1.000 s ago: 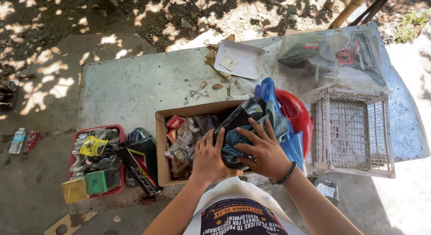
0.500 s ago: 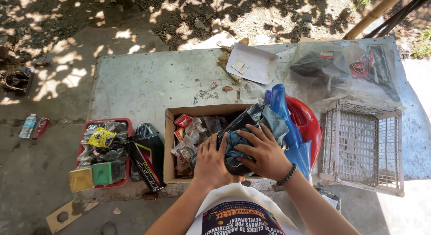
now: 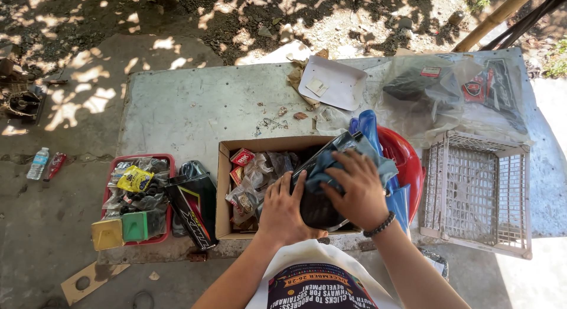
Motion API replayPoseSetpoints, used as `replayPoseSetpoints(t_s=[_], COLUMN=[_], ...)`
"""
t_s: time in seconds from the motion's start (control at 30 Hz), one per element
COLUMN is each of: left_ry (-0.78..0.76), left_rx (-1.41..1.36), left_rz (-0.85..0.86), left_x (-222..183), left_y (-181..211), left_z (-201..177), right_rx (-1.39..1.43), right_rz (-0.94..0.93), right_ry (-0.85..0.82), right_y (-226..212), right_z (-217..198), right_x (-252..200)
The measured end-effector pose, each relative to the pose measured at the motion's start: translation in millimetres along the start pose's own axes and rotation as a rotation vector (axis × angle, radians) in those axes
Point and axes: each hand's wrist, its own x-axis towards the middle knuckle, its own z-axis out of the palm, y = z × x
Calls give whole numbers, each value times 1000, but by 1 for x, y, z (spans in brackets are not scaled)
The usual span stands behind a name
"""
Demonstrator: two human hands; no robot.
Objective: Cleaning various motorcycle plastic body components using a cloth.
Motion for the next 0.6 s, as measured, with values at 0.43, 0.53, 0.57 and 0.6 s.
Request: replayPoseSetpoints(t_s=[0.43,0.53,0.57,0.6], left_ry=[4,0,-15,-30], left_rx=[-28,-26,-40,-54], left_rz=[10,4,2,-1], left_x=[6,5,4,4], left_y=[8,13,14,16], left_z=[6,4,2,0], right_rx=[-86,-58,-70,-83], right_rz=[-3,-27,51,129], right_ry=[-64,-93,-72,-50], right_y=[-5,9,17,24], right_z=[-11,-9,-8,-7], right_x=[-3,-3,-3,-3])
